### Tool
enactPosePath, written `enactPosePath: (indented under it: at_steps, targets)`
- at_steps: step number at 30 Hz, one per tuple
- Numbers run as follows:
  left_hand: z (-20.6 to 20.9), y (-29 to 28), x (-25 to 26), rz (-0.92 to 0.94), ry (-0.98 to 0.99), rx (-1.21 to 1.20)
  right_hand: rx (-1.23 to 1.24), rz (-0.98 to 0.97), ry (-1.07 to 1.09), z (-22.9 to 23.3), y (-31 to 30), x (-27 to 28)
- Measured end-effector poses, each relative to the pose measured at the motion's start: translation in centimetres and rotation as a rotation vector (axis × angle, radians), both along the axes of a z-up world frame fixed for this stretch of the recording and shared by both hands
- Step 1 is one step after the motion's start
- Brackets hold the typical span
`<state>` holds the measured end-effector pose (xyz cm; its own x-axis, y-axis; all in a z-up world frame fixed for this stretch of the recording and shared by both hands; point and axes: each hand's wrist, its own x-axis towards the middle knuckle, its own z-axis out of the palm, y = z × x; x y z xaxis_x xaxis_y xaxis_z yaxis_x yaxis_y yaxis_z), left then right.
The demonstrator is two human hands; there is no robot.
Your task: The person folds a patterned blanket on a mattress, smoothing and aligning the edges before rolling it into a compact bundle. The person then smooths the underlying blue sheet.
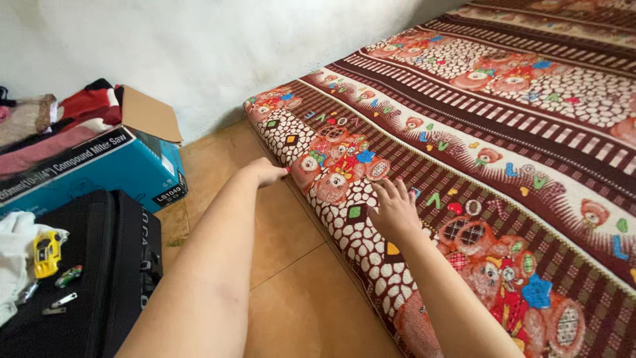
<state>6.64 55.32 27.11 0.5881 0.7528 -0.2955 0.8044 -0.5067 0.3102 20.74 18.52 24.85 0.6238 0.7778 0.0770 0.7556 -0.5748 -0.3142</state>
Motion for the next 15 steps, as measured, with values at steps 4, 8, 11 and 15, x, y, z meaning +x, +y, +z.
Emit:
enactPosePath:
  at_steps: [4,8,11,15]
  targets:
    - [-1.8,3.0,1.0,0.027,-0.034,-0.032,0.042,0.064,-0.078,-0.7,1.7,-0.7]
    - [-4.1,6.2,1.9,-0.012,-0.066,-0.167,0.082,0.103,-0.143,-1.5,4.2,-1.1]
    - [-6.5,9.6,1.0,0.102,-0.043,-0.303,0.118,0.157,-0.180,-3.6,6.7,-1.9]
    - [-14.0,16.9,-0.3,0.372,-0.234,-0.590,0.058,0.147,-0.154,-7.1,11.9,-2.3]
